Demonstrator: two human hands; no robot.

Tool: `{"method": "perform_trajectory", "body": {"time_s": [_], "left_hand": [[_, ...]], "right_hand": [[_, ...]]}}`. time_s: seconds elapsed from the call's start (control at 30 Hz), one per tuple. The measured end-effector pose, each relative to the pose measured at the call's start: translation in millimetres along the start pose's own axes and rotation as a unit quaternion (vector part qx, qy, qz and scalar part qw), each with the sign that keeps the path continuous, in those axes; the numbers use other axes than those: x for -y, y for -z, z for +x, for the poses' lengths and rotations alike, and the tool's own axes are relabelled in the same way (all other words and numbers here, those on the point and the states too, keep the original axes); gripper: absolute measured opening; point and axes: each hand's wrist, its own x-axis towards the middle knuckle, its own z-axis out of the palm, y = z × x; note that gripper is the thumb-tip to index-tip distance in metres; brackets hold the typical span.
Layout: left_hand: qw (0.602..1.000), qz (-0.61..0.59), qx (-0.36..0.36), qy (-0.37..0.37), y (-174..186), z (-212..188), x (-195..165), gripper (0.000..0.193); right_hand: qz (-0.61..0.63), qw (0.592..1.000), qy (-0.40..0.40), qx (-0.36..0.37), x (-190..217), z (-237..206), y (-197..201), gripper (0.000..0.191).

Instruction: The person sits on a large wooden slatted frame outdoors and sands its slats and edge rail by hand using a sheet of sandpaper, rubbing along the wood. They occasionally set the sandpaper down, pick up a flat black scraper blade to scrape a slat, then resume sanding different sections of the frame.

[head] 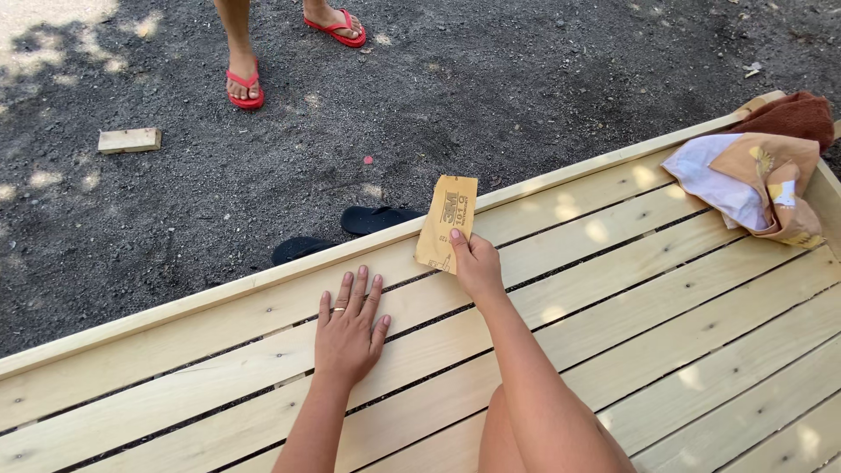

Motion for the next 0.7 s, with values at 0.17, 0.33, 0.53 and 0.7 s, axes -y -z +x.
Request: {"method": "perform_trajectory", "body": {"time_s": [0.17,0.33,0.53,0.7], "left_hand": [[0.997,0.041,-0.024,0.057,7.0,-35.1,35.4,0.064],[0.974,-0.003,-0.101,0.202,24.4,-73.7,77.6,0.067],[0.941,-0.005,-0.07,0.332,24.8,-91.7,82.7,0.073],[0.93,0.006,-0.047,0.364,26.4,-86.2,83.7,0.073]], "right_hand": [[-0.036,0.999,0.027,-0.003,-6.6,2.8,-3.1,0.047],[-0.084,0.995,0.05,0.005,-8.1,2.9,-12.1,0.044],[-0.06,0.996,0.059,0.043,-6.2,-2.0,-16.3,0.036],[-0.066,0.993,0.066,0.078,-1.0,-4.5,-18.2,0.026]]}}
